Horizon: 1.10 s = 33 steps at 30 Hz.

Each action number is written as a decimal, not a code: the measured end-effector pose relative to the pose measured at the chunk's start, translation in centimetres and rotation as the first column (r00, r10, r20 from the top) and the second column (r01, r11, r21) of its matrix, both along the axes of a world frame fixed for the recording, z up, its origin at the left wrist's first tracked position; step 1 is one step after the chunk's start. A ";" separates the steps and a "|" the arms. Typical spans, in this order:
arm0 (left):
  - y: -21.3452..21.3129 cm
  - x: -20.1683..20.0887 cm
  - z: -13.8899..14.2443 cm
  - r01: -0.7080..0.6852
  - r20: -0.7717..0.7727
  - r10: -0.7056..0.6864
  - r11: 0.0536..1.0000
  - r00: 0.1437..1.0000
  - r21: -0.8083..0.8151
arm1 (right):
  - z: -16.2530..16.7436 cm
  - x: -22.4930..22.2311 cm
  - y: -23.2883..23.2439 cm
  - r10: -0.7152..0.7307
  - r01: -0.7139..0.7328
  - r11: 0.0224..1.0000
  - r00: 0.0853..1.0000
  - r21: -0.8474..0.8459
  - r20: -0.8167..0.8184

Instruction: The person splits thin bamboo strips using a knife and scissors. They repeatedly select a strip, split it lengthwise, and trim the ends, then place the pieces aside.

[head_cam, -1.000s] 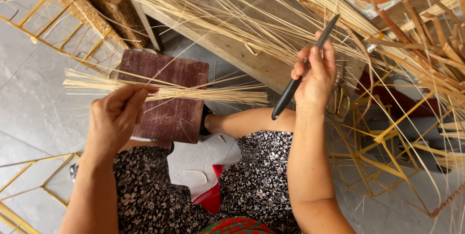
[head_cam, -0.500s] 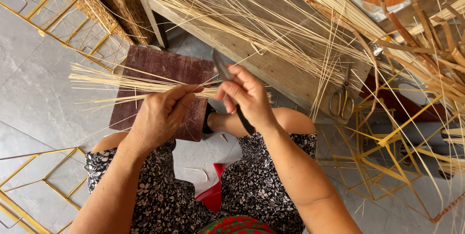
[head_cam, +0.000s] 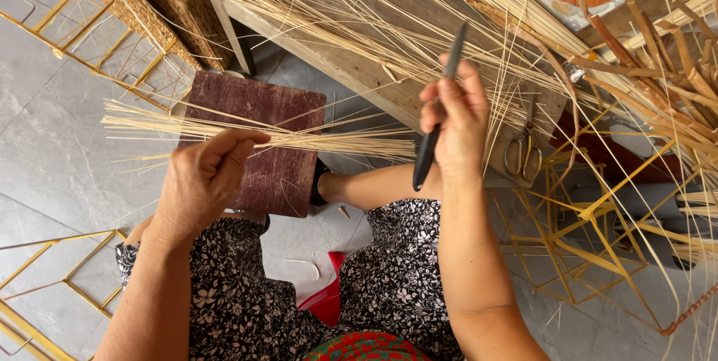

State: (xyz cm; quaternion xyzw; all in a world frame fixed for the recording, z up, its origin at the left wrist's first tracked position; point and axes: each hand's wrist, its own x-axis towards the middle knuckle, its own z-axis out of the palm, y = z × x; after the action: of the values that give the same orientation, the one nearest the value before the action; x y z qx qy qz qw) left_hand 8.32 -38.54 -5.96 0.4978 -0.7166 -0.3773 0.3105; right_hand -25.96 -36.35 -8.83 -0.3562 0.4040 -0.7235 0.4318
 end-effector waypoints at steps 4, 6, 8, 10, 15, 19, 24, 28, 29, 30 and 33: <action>-0.3 0.3 -0.7 -0.078 -0.073 0.073 0.994 0.995 -0.073 | -0.8 -2.8 0.3 -0.157 0.162 0.986 0.979 -0.028 0.133; -0.8 0.2 -1.2 -0.142 -0.143 0.123 0.982 0.982 -0.127 | -1.3 -4.0 0.5 -0.237 0.243 0.970 0.950 -0.002 0.203; -1.2 0.3 -1.4 -0.192 -0.269 0.169 0.979 0.948 -0.063 | -1.6 -4.9 0.5 -0.287 0.294 0.956 0.919 0.018 0.271; -1.2 0.4 -1.6 -0.215 -0.367 0.187 0.976 0.911 -0.038 | -2.0 -4.8 0.7 -0.227 0.236 0.972 0.942 -0.009 0.247; -0.4 0.6 -2.2 -0.239 -0.323 0.132 0.918 0.937 -0.318 | -2.0 -1.8 1.9 -0.027 0.016 0.998 0.984 0.059 0.178; 0.7 1.2 -3.2 -0.333 -0.406 0.150 0.840 0.901 -0.429 | -1.5 1.7 6.2 0.105 -0.121 0.988 0.983 0.097 0.151; 0.9 3.1 -4.5 -0.365 -0.394 0.194 0.830 0.898 -0.422 | -0.9 5.0 13.5 0.193 -0.222 0.960 0.966 0.169 0.172; 2.3 5.4 -5.3 -0.441 -0.439 0.256 0.806 0.861 -0.396 | -1.1 6.8 17.5 0.232 -0.272 0.933 0.956 0.237 0.182; 2.5 5.9 -5.4 -0.459 -0.467 0.255 0.793 0.847 -0.400 | -1.3 7.0 18.1 0.254 -0.294 0.923 0.950 0.250 0.179; 2.9 6.2 -5.4 -0.478 -0.495 0.252 0.780 0.831 -0.404 | -1.5 7.3 18.7 0.265 -0.304 0.912 0.949 0.274 0.170; 4.1 6.6 -5.3 -0.491 -0.532 0.210 0.737 0.820 -0.465 | -2.8 7.6 19.6 0.297 -0.331 0.882 0.943 0.335 0.150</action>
State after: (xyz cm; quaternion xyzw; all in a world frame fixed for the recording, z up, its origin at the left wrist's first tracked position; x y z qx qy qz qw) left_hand 14.91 -34.42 -11.25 0.4074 -0.5954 -0.1749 0.6700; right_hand -18.34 -16.78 -11.63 -0.2987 0.4440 -0.5750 0.6189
